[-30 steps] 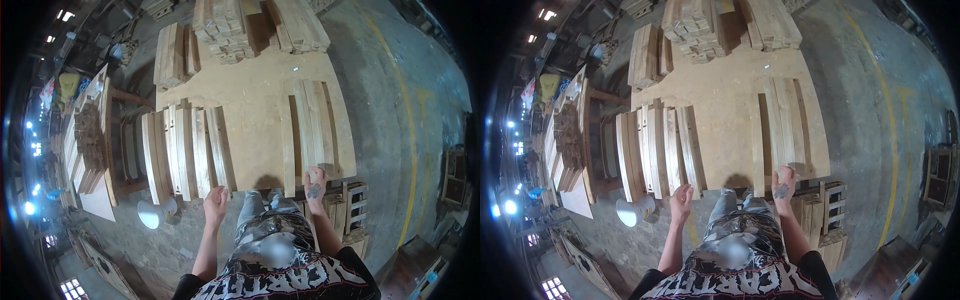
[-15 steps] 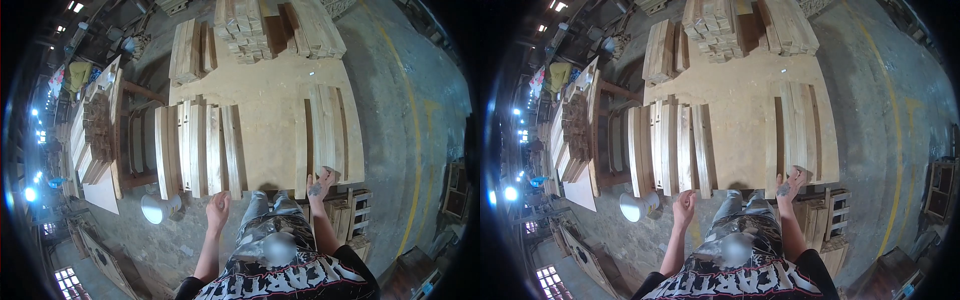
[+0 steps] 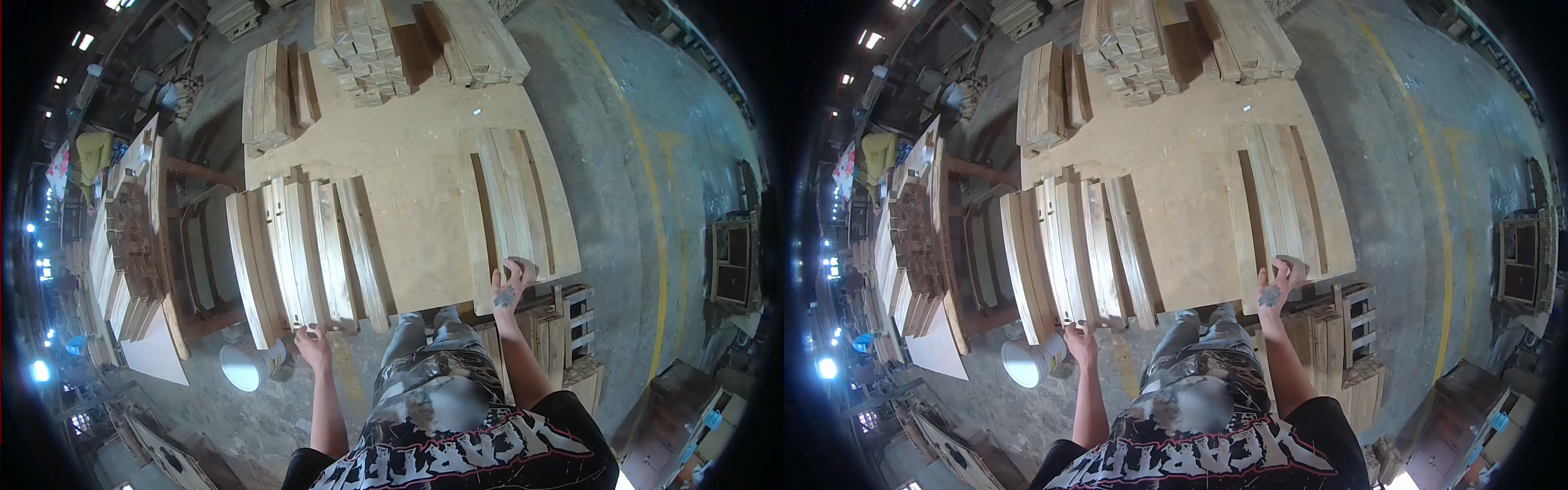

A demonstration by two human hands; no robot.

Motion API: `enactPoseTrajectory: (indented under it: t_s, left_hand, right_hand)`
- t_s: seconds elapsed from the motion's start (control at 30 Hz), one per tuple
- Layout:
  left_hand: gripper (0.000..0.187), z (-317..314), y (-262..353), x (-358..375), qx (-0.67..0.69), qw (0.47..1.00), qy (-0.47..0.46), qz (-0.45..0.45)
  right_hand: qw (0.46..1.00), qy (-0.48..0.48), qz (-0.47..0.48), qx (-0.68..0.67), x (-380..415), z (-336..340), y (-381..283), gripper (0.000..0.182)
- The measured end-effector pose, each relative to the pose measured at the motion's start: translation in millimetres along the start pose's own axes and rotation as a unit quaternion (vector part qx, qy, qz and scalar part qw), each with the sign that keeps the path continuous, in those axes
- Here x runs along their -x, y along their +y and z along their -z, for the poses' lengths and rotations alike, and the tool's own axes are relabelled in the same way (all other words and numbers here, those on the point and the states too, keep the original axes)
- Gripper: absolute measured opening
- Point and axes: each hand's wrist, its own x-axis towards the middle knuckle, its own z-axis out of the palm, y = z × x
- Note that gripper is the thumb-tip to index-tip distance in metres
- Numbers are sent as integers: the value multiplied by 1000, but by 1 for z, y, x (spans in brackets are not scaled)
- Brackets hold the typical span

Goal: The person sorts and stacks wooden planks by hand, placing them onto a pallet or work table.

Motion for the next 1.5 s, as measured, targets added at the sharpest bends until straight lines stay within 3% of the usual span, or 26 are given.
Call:
enactPoseTrajectory:
  t_s: [0.1,0.23,0.27,0.33,0.47,0.5,0.57,0.6,0.63,0.73,0.8,0.83,0.87,0.9,0.93,1.0,1.03,1.07,1.1,1.13,1.17,1.23,1.33,1.43,1.5]
  left_hand:
    - [51,-29,-12,-1,3,997,76,-32]
    - [58,-26,12,10,-20,996,48,-72]
    - [63,-13,40,17,-36,999,4,-36]
    - [65,-26,57,19,-49,997,-26,-61]
    - [65,-55,47,0,9,993,-70,-93]
    - [65,-50,48,-3,70,987,-141,-32]
    - [65,-30,54,-9,192,937,-278,85]
    - [65,-26,50,-5,361,855,-361,96]
    - [62,-22,48,4,430,804,-392,121]
    - [59,-8,75,34,595,632,-471,157]
    - [64,29,120,60,656,521,-526,147]
    - [65,32,133,67,652,507,-550,122]
    - [66,34,143,74,648,492,-574,97]
    - [67,34,147,79,642,477,-596,72]
    - [65,28,142,82,584,511,-625,80]
    - [63,12,126,84,459,569,-676,97]
    - [61,9,118,84,392,659,-640,45]
    - [59,7,109,85,319,737,-595,-7]
    - [57,7,105,84,241,803,-542,-61]
    - [44,33,124,76,15,880,-441,-173]
    - [41,35,117,70,57,902,-397,-158]
    - [36,40,106,58,140,933,-304,-129]
    - [37,55,119,33,80,961,-233,-130]
    - [50,50,135,14,4,949,-141,-283]
    - [63,40,152,6,-1,930,-178,-321]
  right_hand:
    - [1000,12,-5,-4,3,-4,-10,41]
    - [999,-12,-25,-18,5,-8,-4,40]
    - [999,-19,-29,-19,4,-8,-2,40]
    - [1000,-14,-22,13,7,-9,-1,40]
    - [999,-38,-5,14,8,-7,8,37]
    - [999,-47,-12,2,5,-4,3,36]
    - [998,-58,15,-7,-7,5,-16,35]
    - [997,-62,46,-1,-11,13,-37,35]
    - [995,-67,76,5,-9,13,-51,35]
    - [972,-193,19,-129,0,-16,-71,34]
    - [900,-310,-104,-289,20,-50,-91,38]
    - [868,-419,-98,-249,14,-39,-126,46]
    - [766,-502,-204,-346,23,-48,-143,51]
    - [694,-596,-229,-333,16,-38,-176,56]
    - [528,-642,-344,-436,25,-44,-186,60]
    - [422,-676,-374,-474,27,-44,-198,62]
    - [368,-688,-388,-490,26,-44,-203,63]
    - [450,-705,-351,-421,24,-49,-196,75]
    - [568,-709,-241,-343,21,-47,-196,80]
    - [666,-691,-124,-252,19,-43,-196,86]
    - [742,-652,-5,-153,19,-38,-192,91]
    - [776,-619,52,-110,30,-45,-163,100]
    - [790,-604,91,-43,27,-31,-153,99]
    - [788,-609,84,-31,29,-20,-151,97]
    - [803,-585,115,-31,39,-23,-140,98]
